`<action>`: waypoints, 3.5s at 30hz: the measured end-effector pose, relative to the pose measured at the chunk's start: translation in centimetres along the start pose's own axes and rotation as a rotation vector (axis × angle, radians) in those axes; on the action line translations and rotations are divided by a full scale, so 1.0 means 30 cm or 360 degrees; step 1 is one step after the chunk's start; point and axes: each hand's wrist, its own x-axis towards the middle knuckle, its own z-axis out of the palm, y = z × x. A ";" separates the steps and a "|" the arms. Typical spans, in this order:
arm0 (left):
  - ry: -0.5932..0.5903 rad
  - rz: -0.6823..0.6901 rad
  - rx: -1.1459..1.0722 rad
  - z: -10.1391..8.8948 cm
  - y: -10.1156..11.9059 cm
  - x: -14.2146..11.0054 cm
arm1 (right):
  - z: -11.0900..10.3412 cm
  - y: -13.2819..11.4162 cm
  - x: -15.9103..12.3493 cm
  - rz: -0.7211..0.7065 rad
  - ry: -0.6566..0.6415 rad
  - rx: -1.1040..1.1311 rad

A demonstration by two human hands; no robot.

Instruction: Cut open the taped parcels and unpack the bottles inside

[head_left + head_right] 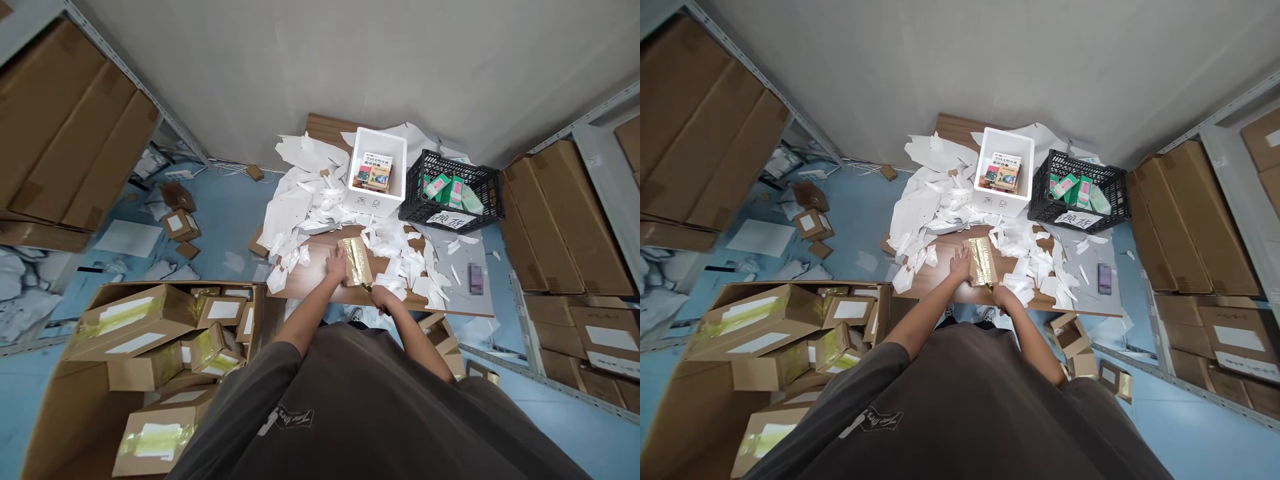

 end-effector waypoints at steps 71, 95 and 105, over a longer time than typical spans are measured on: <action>0.0147 0.0265 0.0425 0.131 0.205 -0.165 | -0.119 0.337 0.131 -0.0507 -0.0297 0.0539; 0.0333 0.0300 0.0230 0.063 0.075 -0.059 | 0.077 0.367 -0.003 -0.0313 0.0344 0.0679; 0.0655 0.0432 0.0058 0.134 0.014 -0.055 | 0.128 0.261 -0.008 -0.0501 0.0723 0.0088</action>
